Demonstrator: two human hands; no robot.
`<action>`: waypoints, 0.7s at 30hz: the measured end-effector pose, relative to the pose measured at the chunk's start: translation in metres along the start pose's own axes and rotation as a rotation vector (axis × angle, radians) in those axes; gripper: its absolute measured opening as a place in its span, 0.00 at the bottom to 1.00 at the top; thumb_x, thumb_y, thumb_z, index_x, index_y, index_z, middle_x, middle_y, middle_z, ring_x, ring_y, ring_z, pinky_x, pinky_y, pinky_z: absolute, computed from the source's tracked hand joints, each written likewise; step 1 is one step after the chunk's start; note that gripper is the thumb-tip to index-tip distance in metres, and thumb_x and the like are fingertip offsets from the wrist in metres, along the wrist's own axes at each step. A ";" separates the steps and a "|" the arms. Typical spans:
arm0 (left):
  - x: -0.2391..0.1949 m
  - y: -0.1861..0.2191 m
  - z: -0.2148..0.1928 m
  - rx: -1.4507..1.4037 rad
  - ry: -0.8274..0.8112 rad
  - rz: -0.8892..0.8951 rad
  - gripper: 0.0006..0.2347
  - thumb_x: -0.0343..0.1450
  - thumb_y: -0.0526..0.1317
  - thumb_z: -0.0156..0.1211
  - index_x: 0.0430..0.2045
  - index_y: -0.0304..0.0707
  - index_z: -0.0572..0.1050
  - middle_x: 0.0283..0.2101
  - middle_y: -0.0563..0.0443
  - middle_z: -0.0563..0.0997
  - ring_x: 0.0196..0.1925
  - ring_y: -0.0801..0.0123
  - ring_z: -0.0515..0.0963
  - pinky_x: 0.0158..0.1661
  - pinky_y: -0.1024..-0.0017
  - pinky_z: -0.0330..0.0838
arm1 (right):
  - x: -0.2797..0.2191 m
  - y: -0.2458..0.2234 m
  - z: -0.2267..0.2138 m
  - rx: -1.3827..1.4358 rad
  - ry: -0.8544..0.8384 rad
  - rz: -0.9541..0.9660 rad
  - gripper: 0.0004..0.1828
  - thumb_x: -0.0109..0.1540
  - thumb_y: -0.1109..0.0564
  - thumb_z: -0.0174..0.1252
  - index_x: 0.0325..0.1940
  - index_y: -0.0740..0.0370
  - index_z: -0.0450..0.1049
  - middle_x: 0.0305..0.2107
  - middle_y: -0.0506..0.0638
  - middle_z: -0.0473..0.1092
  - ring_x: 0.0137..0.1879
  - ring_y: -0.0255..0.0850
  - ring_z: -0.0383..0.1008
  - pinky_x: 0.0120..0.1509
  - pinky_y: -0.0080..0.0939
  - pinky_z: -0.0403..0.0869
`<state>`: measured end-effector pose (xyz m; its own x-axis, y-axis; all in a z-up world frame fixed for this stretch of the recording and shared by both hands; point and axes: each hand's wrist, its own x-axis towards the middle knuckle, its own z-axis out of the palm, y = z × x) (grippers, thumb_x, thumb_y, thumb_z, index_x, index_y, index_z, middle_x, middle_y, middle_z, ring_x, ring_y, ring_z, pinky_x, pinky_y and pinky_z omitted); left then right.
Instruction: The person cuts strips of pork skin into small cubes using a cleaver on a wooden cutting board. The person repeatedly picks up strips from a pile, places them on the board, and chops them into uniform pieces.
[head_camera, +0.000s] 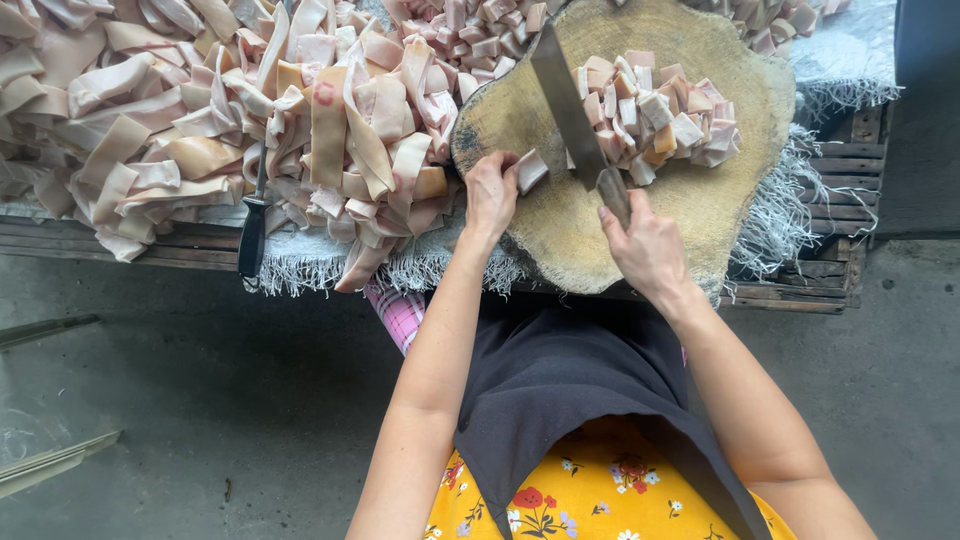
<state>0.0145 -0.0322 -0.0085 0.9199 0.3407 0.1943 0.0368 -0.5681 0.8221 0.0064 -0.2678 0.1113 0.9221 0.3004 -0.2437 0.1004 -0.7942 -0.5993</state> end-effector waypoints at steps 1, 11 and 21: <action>0.002 0.000 0.004 0.021 0.019 0.043 0.07 0.71 0.31 0.57 0.37 0.28 0.81 0.38 0.37 0.84 0.39 0.51 0.85 0.45 0.60 0.78 | -0.002 -0.003 -0.006 0.020 0.045 -0.036 0.22 0.72 0.46 0.52 0.58 0.69 0.65 0.20 0.57 0.72 0.24 0.47 0.76 0.26 0.47 0.76; 0.005 -0.002 -0.029 -0.156 0.017 -0.272 0.08 0.74 0.31 0.55 0.44 0.28 0.79 0.44 0.38 0.81 0.35 0.63 0.83 0.38 0.69 0.80 | -0.006 -0.008 0.026 0.028 0.071 -0.256 0.20 0.72 0.47 0.52 0.56 0.66 0.62 0.22 0.59 0.74 0.24 0.52 0.77 0.29 0.52 0.75; -0.005 0.023 -0.013 0.084 -0.118 -0.217 0.11 0.73 0.40 0.59 0.47 0.35 0.78 0.47 0.39 0.84 0.48 0.51 0.84 0.50 0.59 0.77 | 0.007 0.001 0.011 0.175 -0.169 0.102 0.23 0.68 0.44 0.52 0.57 0.65 0.65 0.18 0.55 0.72 0.21 0.45 0.76 0.23 0.47 0.75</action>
<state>0.0055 -0.0376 0.0160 0.9260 0.3742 -0.0500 0.2661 -0.5529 0.7896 0.0086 -0.2611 0.1004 0.8471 0.3189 -0.4251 -0.0698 -0.7262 -0.6839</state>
